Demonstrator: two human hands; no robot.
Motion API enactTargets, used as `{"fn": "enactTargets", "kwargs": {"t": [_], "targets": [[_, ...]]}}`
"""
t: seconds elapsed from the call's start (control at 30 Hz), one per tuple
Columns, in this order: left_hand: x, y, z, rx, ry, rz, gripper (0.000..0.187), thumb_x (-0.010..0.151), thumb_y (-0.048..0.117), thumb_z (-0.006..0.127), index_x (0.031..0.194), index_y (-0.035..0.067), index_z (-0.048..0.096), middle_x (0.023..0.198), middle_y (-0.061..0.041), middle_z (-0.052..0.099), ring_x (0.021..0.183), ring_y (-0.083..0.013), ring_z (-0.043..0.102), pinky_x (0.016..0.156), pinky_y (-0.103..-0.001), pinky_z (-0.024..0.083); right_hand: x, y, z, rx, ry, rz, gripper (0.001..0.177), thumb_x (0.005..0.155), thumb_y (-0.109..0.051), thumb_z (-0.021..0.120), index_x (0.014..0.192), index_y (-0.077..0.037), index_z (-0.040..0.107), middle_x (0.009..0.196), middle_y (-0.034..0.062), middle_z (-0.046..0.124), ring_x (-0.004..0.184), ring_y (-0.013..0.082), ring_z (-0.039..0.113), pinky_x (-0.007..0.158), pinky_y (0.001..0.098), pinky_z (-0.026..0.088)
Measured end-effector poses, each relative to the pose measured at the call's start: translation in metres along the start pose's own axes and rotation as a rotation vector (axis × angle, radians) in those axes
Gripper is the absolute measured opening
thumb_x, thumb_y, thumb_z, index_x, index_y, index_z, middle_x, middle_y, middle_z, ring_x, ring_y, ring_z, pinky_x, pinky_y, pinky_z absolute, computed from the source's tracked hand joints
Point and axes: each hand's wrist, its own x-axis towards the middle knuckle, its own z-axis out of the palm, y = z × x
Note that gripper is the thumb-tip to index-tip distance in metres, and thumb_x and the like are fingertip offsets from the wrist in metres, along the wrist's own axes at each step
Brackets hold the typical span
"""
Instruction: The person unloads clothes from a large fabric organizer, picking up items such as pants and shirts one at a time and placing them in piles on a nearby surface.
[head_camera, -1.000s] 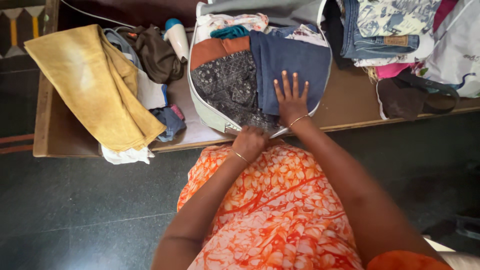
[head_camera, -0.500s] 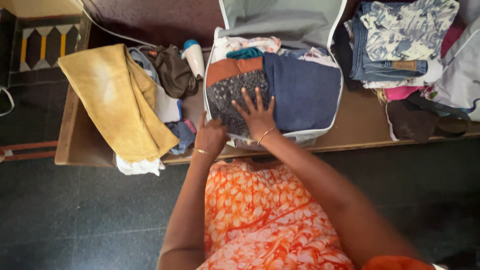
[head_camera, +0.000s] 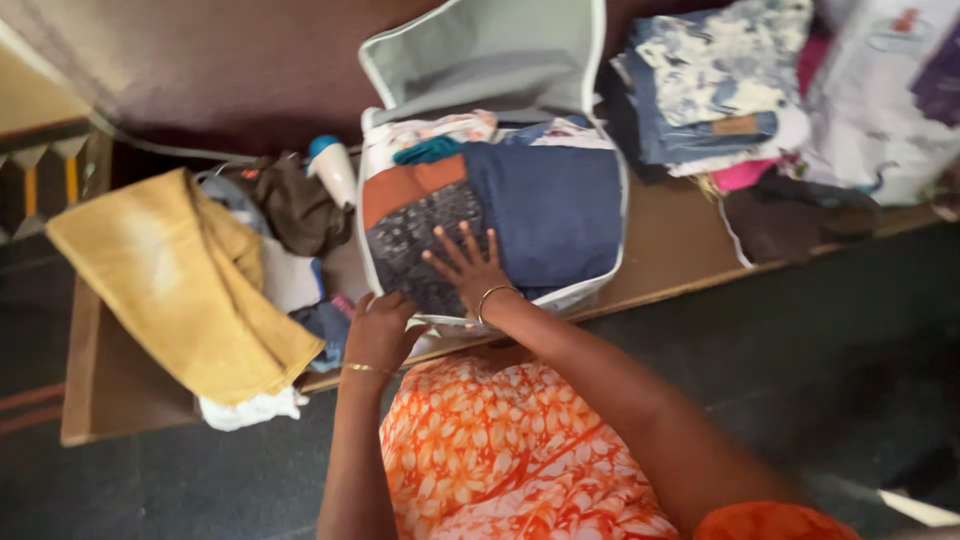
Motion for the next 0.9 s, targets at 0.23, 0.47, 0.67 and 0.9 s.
{"fn": "enactTargets", "kwargs": {"t": [0.23,0.47,0.67,0.9], "targets": [[0.029,0.038,-0.001,-0.123,0.01,0.056,0.028,0.08,0.027,0.079,0.102,0.01,0.074,0.101,-0.006,0.072,0.099,-0.0282,0.067,0.101,-0.046,0.047,-0.052,0.087,-0.002,0.535,0.749,-0.353,0.045,0.092,-0.033,0.078,0.132,-0.015,0.067,0.143,0.0101,0.059,0.143,0.0352,0.047,0.118,0.0491,0.039],[0.114,0.085,0.056,-0.147,0.098,0.187,0.046,0.076,0.031,0.083,0.113,0.007,0.07,0.134,-0.015,0.061,0.132,-0.036,0.053,0.108,-0.056,0.039,-0.073,0.253,0.018,0.794,1.275,0.174,0.014,0.094,-0.014,0.075,0.107,-0.008,0.076,0.104,0.0105,0.074,0.098,0.0241,0.071,0.09,0.0365,0.056],[0.195,0.129,0.138,-0.003,0.008,0.148,0.072,0.08,0.054,0.073,0.141,0.02,0.055,0.162,-0.006,0.034,0.152,-0.0347,0.024,0.115,-0.073,0.016,-0.054,0.393,0.052,1.194,1.423,0.364,0.026,0.094,-0.014,0.078,0.117,-0.004,0.07,0.1,0.002,0.07,0.084,0.0116,0.064,0.073,0.0248,0.052],[0.207,0.122,0.153,0.009,-0.133,0.074,0.087,0.081,0.071,0.062,0.155,0.032,0.04,0.169,-0.002,0.02,0.155,-0.0345,0.011,0.114,-0.077,0.001,0.007,0.516,0.079,1.877,1.618,0.584,0.029,0.102,-0.017,0.069,0.109,0.008,0.057,0.082,0.0124,0.056,0.062,0.0211,0.051,0.052,0.0345,0.04]]}}
